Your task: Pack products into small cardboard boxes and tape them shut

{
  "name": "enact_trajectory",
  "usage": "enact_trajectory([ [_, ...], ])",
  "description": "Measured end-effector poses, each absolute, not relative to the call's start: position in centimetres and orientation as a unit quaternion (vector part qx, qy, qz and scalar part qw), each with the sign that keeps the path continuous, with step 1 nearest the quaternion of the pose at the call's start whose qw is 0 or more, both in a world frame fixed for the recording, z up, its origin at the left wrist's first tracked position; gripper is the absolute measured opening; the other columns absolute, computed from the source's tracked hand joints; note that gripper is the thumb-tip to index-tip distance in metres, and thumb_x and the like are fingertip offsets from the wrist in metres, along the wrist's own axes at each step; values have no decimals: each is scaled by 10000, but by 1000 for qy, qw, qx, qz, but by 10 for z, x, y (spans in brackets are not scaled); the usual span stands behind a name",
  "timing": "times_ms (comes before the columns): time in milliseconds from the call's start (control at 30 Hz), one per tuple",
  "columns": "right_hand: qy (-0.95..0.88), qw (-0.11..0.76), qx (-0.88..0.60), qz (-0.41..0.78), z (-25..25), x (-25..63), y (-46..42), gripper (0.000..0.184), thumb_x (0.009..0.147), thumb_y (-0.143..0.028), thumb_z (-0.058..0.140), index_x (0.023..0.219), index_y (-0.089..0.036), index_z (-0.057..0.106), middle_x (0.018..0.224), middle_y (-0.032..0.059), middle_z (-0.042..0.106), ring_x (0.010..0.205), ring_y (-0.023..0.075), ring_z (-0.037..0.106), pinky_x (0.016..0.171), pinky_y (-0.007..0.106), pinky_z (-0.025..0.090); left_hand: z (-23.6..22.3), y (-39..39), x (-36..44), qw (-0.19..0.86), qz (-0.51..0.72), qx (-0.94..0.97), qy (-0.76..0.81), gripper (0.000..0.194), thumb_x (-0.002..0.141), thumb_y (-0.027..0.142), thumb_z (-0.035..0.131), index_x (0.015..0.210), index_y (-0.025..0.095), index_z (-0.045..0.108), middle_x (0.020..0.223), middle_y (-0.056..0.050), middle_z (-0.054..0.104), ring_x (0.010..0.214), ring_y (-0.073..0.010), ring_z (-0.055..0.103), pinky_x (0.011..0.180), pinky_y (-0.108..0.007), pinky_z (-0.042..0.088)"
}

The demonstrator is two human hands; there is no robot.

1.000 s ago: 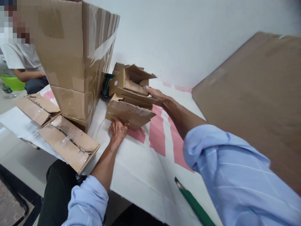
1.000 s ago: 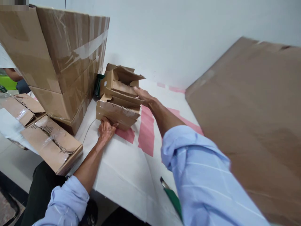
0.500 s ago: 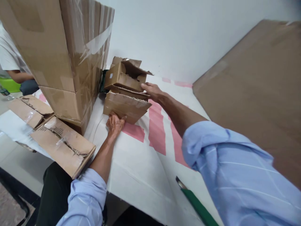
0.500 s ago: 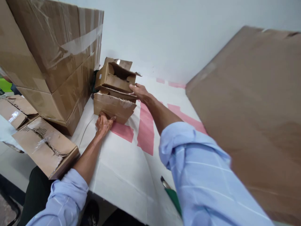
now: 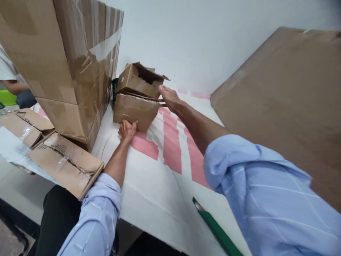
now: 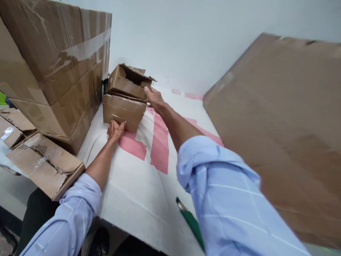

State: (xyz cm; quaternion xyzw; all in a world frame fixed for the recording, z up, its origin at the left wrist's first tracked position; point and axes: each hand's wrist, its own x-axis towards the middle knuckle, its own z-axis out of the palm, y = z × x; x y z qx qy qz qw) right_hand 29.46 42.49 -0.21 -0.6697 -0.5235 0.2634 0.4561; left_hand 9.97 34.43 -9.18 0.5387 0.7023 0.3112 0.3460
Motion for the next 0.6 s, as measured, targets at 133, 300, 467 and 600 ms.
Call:
enact_trajectory([
  [133, -539, 433, -672, 265, 10, 294, 401, 677, 1111, -443, 530, 1664, -68, 417, 1643, 246, 510, 1179, 247, 651, 845, 373, 598, -92, 356, 108, 349, 313, 536, 702, 580, 926, 580, 734, 1348, 197, 626, 1446, -216, 703, 1364, -372, 663, 1091, -428, 515],
  [300, -584, 420, -642, 267, -4, 307, 352, 697, 1068, -400, 615, 1661, -82, 434, 1657, 233, 509, 1264, 268, 639, 947, 392, 597, -94, 371, 118, 348, 321, 532, 702, 495, 958, 561, 688, 1307, 210, 683, 1437, -202, 719, 1364, -367, 668, 1075, -431, 532],
  [467, -623, 386, -606, 309, -26, 307, 257, 700, 977, -546, 674, 1597, -239, 569, 1547, 185, 622, 1153, 321, 726, 917, 523, 656, -93, 408, 125, 355, 326, 532, 697, 425, 980, 506, 678, 1239, 175, 741, 1405, -224, 733, 1367, -355, 670, 1053, -406, 538],
  [600, -668, 353, -554, 350, -24, 294, 149, 623, 1007, -554, 620, 1568, -286, 601, 1454, 163, 683, 1138, 293, 732, 975, 538, 652, -93, 433, 126, 373, 326, 531, 687, 434, 1044, 516, 577, 1201, 148, 746, 1236, -225, 788, 1172, -331, 765, 884, -369, 593],
])
